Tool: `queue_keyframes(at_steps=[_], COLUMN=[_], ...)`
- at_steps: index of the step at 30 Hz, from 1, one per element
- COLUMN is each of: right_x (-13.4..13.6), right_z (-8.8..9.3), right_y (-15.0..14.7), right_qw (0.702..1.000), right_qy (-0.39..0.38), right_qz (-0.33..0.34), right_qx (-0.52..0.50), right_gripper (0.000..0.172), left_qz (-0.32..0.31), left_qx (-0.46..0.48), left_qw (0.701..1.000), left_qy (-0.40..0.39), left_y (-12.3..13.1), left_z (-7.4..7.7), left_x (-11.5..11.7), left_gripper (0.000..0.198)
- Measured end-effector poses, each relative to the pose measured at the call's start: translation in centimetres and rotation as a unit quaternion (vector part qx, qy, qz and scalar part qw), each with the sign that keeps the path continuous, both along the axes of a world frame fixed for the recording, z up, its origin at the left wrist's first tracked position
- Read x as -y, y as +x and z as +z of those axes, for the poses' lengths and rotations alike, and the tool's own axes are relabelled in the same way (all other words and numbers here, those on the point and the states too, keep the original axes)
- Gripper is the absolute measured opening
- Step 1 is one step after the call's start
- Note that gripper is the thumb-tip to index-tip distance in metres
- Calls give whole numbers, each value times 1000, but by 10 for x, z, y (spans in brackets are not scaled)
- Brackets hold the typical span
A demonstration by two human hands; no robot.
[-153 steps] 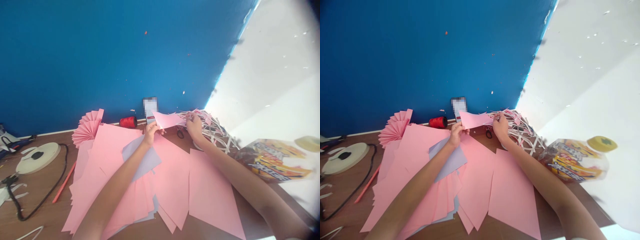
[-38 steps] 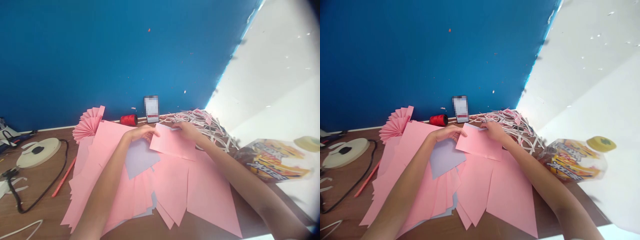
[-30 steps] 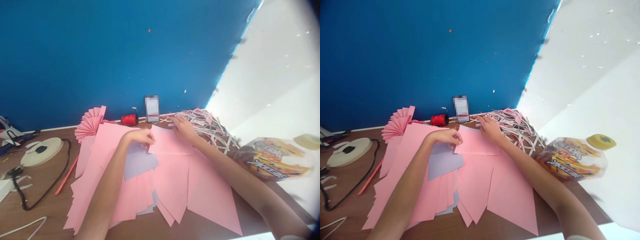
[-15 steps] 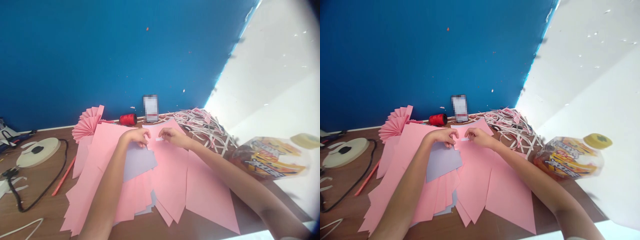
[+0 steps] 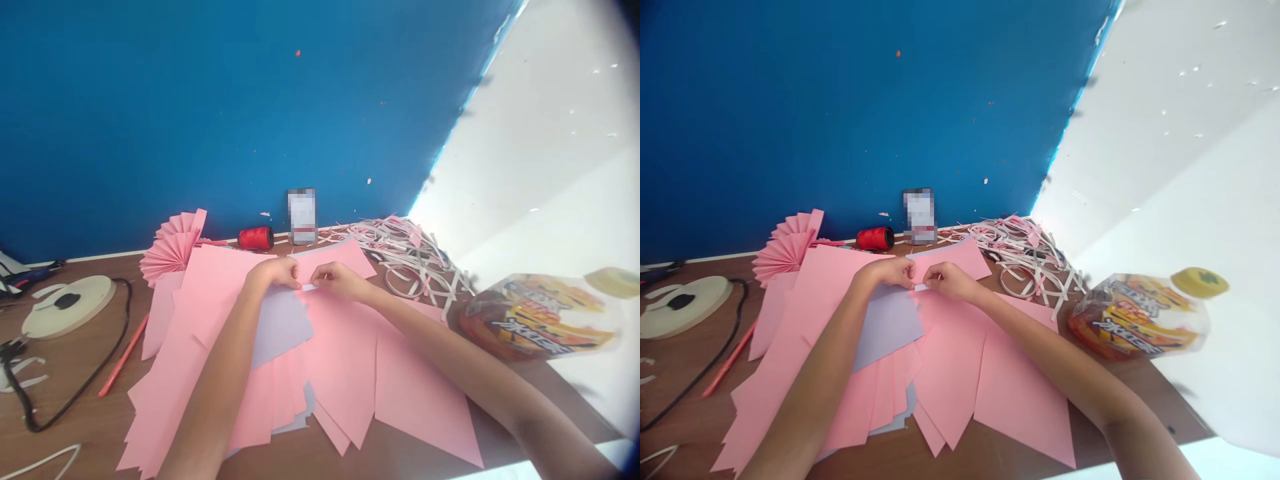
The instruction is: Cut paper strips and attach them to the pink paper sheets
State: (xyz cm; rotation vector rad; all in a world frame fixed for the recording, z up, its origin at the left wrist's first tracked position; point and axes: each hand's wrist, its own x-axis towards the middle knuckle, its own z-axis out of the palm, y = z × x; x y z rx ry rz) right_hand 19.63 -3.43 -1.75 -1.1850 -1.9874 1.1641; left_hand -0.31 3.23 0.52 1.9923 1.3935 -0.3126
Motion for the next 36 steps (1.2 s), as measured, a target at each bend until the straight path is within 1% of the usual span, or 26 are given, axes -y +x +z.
queue_keyframes(at_steps=[4, 7, 10, 12, 19, 24, 30, 36], right_x=[-7, -14, -20, -20, -18, -18, -17, -15], right_z=[-4, -12, -20, -21, -16, -18, -22, -17], right_y=[-8, -14, -18, -18, -18, -17, -20, -22], right_qw=[1000, 999, 999, 999, 998, 995, 997, 998], right_qy=[1, -4, -11, -19, -58, -82, -74, -63], right_qz=[-3, -8, -8, -1, 21, 50, 19, 15], right_qx=[29, 42, 48, 42, 6, -20, 8, 19], right_gripper=[17, 15, 17, 18, 21, 25, 24, 20], left_qz=[10, 32, 35, 32, 34, 49, 49, 47], left_qx=[22, 67, 113, 115, 113, 99, 97, 97], left_qw=[999, 993, 986, 985, 983, 985, 985, 987], left_qy=[-39, -90, -121, -124, -139, -134, -131, -123], left_y=[0, -5, -11, -13, -10, -9, -7, -10], left_z=[2, 5, 8, 8, 3, -1, -1, -7], left_x=[0, 2, 2, 2, 1, -1, -1, -3], left_gripper=[36, 35, 33, 33, 39, 36, 37, 37])
